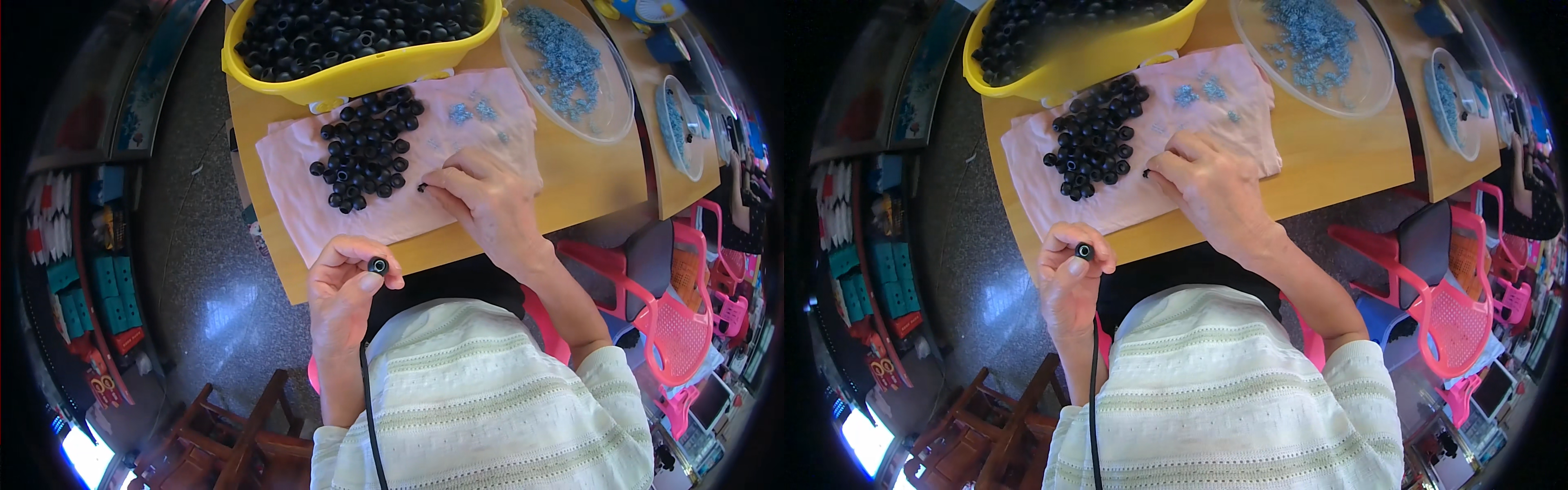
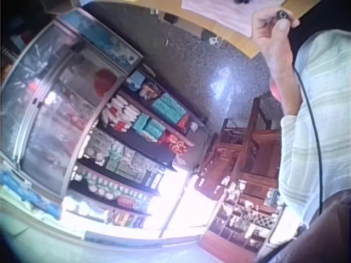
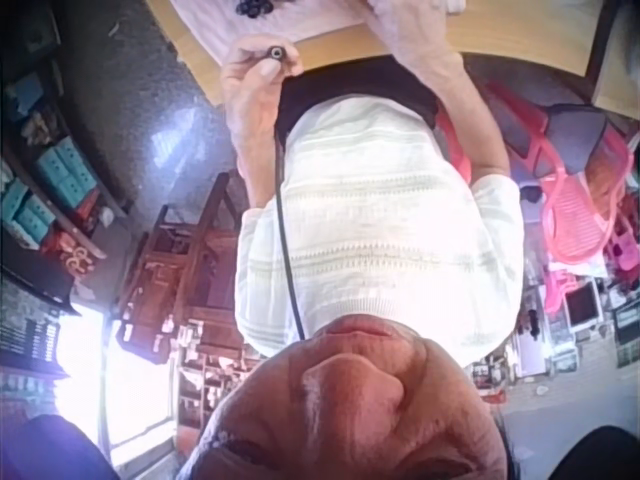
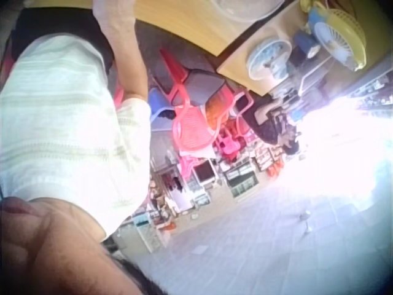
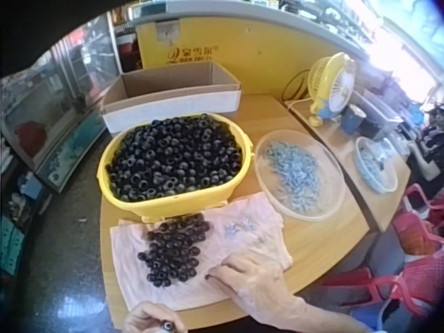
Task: Manually assembling small plastic parts by inserting blue flower-shaped clips into black circular rings.
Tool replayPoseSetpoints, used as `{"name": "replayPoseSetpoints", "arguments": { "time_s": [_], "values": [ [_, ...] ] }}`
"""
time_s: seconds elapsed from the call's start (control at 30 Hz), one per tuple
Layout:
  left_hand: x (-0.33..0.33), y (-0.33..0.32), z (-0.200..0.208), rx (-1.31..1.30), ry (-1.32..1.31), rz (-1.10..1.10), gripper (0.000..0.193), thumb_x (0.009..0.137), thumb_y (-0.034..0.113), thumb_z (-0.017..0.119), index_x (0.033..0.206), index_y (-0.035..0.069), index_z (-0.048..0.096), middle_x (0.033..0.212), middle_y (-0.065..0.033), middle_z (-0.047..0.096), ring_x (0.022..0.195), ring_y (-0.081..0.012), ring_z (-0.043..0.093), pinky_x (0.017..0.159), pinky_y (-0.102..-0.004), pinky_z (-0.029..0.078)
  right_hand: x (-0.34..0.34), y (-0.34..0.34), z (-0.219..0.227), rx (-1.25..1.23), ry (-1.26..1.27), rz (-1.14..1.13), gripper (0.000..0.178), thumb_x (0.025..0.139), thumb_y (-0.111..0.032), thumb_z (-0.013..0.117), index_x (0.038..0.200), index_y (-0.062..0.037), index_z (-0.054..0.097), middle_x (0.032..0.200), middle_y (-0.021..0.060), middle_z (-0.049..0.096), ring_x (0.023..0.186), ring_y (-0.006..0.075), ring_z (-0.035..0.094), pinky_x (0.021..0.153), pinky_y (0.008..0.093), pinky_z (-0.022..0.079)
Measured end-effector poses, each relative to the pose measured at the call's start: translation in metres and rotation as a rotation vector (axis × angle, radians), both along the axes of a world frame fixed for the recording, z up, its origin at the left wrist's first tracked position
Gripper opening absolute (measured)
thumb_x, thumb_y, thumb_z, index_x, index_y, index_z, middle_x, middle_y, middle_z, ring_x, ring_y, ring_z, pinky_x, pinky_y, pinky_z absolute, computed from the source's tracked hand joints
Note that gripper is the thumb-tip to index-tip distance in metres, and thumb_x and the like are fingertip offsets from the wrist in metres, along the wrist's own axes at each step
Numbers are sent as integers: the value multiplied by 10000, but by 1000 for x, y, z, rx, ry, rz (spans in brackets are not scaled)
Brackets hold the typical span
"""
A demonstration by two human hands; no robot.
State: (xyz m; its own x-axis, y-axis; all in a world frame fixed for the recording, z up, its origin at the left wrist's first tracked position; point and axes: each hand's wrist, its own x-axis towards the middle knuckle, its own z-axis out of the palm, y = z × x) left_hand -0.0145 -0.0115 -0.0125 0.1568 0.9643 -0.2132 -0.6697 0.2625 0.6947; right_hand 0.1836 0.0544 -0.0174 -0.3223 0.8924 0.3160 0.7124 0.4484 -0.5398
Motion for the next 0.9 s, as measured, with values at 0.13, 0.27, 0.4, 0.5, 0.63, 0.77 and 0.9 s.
{"name": "replayPoseSetpoints", "arguments": {
  "time_s": [0.13,0.27,0.4,0.5,0.63,0.77,0.9],
  "values": [
    [3,2,-1,-28,38,-8,204,799,33,666,973,-21,573,902,-155,640,780,-185,632,739,-302,534,-3,1,1,49,-22,15,127,729,-94,693,827,-82,614,780,41,561,730,223,606,615,335,476],
    [6,5,0,-53,171,-12,172,828,-21,635,990,-20,576,932,-139,650,849,-175,649,781,-296,548,-1,-5,4,-119,125,42,149,715,-80,701,828,-77,602,774,41,579,716,225,611,602,330,479],
    [15,6,3,-26,248,29,175,833,-50,635,995,-21,577,939,-127,651,864,-169,652,786,-294,552,0,-11,39,-151,193,92,172,695,-66,705,822,-78,590,755,41,602,687,219,616,566,322,482],
    [18,4,5,-11,247,43,203,820,-63,654,1004,-25,578,950,-123,652,872,-171,653,805,-295,546,1,-13,49,-60,128,139,180,683,-63,705,810,-85,580,746,28,601,678,200,617,543,309,478],
    [22,2,7,18,300,18,206,825,-55,660,1013,-38,579,960,-120,653,884,-169,653,821,-287,535,0,-17,58,59,-12,194,188,668,-62,703,791,-96,565,736,8,590,681,171,618,517,282,466],
    [24,1,8,42,272,-6,192,837,-48,654,1014,-48,579,978,-128,654,882,-168,655,818,-281,532,2,-18,53,47,57,219,194,668,-58,711,801,-89,574,745,15,595,665,171,612,509,278,461],
    [20,-1,8,0,233,-46,196,833,-39,660,1011,-49,579,983,-145,658,872,-179,661,810,-287,539,8,-14,55,-209,359,289,176,712,-51,730,849,-79,623,762,17,626,611,129,575,486,254,423]
  ]
}}
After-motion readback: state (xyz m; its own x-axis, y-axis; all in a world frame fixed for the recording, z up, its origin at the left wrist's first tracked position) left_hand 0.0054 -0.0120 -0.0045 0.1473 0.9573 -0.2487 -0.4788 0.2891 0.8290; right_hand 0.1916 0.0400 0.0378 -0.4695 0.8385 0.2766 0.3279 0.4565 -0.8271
